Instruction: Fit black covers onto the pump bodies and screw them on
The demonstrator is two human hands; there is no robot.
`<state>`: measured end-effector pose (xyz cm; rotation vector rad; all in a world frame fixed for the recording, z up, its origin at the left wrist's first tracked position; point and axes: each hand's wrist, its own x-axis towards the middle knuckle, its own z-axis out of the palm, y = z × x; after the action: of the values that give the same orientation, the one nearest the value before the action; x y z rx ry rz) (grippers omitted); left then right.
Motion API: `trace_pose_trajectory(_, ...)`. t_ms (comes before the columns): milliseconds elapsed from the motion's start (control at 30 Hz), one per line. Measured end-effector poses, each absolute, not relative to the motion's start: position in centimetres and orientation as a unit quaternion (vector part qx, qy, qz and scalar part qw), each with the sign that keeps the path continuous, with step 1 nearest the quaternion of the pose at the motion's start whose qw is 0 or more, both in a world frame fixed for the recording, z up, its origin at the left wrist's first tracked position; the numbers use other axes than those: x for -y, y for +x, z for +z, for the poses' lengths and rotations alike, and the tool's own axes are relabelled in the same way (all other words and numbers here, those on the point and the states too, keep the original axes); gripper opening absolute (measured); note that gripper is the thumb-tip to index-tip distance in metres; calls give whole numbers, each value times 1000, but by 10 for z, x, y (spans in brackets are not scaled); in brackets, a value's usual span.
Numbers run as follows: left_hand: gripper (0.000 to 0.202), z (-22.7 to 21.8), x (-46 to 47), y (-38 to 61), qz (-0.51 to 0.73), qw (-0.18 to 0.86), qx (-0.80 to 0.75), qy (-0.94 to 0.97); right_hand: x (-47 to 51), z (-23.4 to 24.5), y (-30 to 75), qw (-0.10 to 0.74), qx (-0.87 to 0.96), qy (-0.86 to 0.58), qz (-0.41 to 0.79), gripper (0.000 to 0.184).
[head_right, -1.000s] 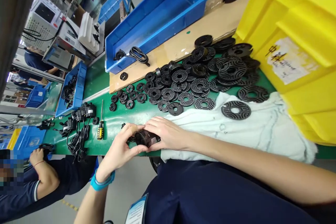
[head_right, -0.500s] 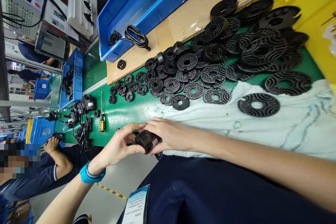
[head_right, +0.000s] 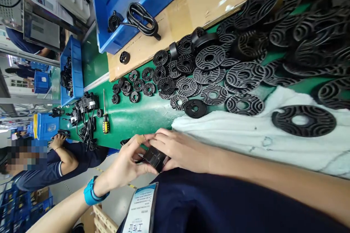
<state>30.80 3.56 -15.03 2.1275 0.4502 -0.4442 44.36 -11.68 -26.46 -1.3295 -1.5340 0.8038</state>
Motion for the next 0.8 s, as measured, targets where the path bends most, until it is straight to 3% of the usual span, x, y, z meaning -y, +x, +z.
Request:
trace_pose_trajectory(100,71,-131,-44,327,-158,403,-115,894,115,-271,446,524,552,-561,325,65)
trace_pose_trajectory(200,52,-106,-69,336,-25,307,-92,947,114,-274,449,563,481,-594,315,68)
trace_pose_trajectory(300,35,-104,-116,320,195,139,-253,937,114,-276,451,576,450,-606,314,66)
trace_pose_trajectory(400,34,-138,-168,292,178,6,-426,887,114,-276,451,582,449,-602,312,66)
trace_pose_trajectory(600,35,-217,-212,261,151,-14,-543,826,112,-280,445,592,470,-597,270,63)
trace_pose_trajectory(800,29,-214,-202,254,226,69,-558,796,109,-288,439,596,481,-599,234,66)
